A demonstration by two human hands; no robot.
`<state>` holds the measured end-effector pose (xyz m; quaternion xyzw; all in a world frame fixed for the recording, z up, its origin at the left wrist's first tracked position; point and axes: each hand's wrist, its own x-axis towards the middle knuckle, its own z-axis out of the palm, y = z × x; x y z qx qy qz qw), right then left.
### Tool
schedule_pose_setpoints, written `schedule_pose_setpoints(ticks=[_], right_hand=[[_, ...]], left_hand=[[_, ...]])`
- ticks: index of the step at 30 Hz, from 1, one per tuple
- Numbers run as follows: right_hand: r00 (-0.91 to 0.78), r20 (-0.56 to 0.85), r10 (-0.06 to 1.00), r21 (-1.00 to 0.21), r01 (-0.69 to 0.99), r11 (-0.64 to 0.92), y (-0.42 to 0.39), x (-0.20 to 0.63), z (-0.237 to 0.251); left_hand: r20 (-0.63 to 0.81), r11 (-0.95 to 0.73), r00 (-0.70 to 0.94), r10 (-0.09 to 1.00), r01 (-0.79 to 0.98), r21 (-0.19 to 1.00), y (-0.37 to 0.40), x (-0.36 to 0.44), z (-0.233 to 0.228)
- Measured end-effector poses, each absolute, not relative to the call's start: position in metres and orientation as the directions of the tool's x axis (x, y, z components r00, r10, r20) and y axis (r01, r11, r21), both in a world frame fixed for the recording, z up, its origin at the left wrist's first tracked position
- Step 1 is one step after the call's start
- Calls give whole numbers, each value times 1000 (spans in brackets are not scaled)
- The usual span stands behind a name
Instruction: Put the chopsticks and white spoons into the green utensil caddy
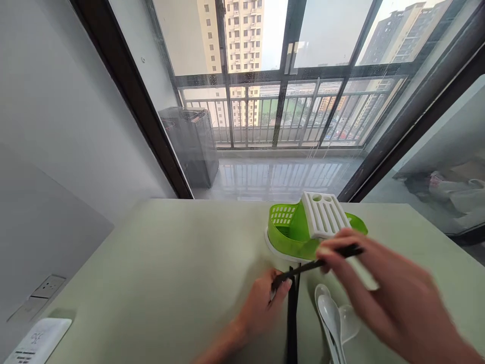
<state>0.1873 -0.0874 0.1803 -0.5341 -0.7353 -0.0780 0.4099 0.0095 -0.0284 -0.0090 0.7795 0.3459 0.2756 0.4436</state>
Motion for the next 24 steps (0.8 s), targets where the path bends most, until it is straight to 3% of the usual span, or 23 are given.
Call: schedule_pose_setpoints(ticks=[5,8,14,24], right_hand=[[179,741,647,-313,945,98,-58,216,223],[122,709,694,-274,955,113,-20,232,217],[34,496,868,-269,956,116,41,259,167],[-10,376,926,-287,950,126,63,271,150]], left_hand=[[36,-270,624,781,286,919,-27,10,-6],[31,-284,637,770,299,911,-27,10,-9],[53,-308,636,770,297,904,-26,11,-11],[65,-347,657,751,310,885,-26,10,-7]])
